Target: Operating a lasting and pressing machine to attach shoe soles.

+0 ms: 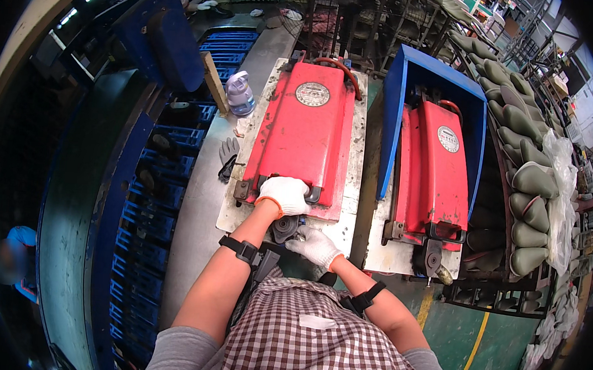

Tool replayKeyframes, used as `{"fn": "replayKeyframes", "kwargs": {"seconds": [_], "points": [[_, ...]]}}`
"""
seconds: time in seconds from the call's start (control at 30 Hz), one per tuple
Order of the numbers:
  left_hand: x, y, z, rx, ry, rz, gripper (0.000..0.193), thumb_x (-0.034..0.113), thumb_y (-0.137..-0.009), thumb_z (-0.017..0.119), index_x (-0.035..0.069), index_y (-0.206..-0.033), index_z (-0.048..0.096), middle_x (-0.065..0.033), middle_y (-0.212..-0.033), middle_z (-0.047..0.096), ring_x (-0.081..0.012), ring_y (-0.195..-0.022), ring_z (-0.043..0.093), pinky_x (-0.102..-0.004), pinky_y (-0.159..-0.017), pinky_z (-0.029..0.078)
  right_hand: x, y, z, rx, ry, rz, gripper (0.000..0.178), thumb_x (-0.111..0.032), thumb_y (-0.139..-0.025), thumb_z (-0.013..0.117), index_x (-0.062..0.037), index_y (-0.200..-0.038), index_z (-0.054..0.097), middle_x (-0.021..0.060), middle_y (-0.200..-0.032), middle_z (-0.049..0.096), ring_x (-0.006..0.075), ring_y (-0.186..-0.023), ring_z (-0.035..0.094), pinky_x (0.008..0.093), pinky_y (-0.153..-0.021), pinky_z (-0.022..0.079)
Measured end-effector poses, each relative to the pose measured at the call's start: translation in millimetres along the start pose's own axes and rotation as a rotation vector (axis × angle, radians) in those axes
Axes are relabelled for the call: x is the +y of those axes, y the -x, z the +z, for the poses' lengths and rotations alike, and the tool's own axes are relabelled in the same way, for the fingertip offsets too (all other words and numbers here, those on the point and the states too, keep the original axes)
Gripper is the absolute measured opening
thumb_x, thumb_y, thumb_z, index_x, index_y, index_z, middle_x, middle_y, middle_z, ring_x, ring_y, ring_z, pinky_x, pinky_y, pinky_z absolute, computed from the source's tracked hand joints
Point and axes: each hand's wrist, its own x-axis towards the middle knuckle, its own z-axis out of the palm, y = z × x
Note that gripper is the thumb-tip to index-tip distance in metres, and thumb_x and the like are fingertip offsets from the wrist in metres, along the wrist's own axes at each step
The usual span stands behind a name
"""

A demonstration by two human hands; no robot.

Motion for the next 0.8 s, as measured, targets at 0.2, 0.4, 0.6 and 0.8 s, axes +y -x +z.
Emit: {"fn": "replayKeyframes", "kwargs": {"seconds": [0.2, 0.4, 0.6, 0.8], "points": [[0, 1, 0, 0.002, 0.006, -0.001, 0.044, 0.045, -0.077, 0.069, 0.015, -0.108, 0.08, -0.0159, -0.11, 0.077, -0.0342, -0.103, 0.075, -0.0465, -0.092, 0.059, -1, 0, -1, -0.008, -0.009, 0.015, 0.058, -0.048, -0.087, 0.072, -0.0031, -0.124, 0.072, 0.0237, -0.107, 0.076, 0.0377, -0.104, 0.072, 0.0432, -0.096, 0.053], [-1, 1, 0, 0.012, 0.009, 0.002, 0.044, 0.045, -0.077, 0.069, 0.016, -0.108, 0.08, -0.0159, -0.11, 0.078, -0.0342, -0.102, 0.075, -0.0464, -0.092, 0.059, 1, -1, 0, -0.007, -0.015, 0.007, 0.058, -0.048, -0.087, 0.072, -0.0035, -0.124, 0.072, 0.0237, -0.106, 0.076, 0.0374, -0.104, 0.073, 0.0431, -0.096, 0.054], [-1, 0, 0, 0.007, 0.004, 0.008, 0.044, 0.044, -0.077, 0.069, 0.016, -0.109, 0.08, -0.016, -0.11, 0.077, -0.0341, -0.102, 0.075, -0.0464, -0.092, 0.059, 3, -2, 1, 0.003, 0.007, -0.002, 0.056, -0.047, -0.087, 0.072, -0.0031, -0.122, 0.072, 0.0237, -0.104, 0.076, 0.0375, -0.102, 0.073, 0.0432, -0.094, 0.054], [-1, 2, 0, 0.001, 0.004, 0.004, 0.044, 0.044, -0.077, 0.069, 0.016, -0.109, 0.08, -0.0159, -0.111, 0.077, -0.0337, -0.103, 0.075, -0.0462, -0.093, 0.059, -7, 4, -1, 0.007, -0.023, -0.004, 0.055, -0.047, -0.087, 0.072, -0.0022, -0.119, 0.073, 0.0233, -0.101, 0.075, 0.0373, -0.1, 0.073, 0.0432, -0.093, 0.053]]}}
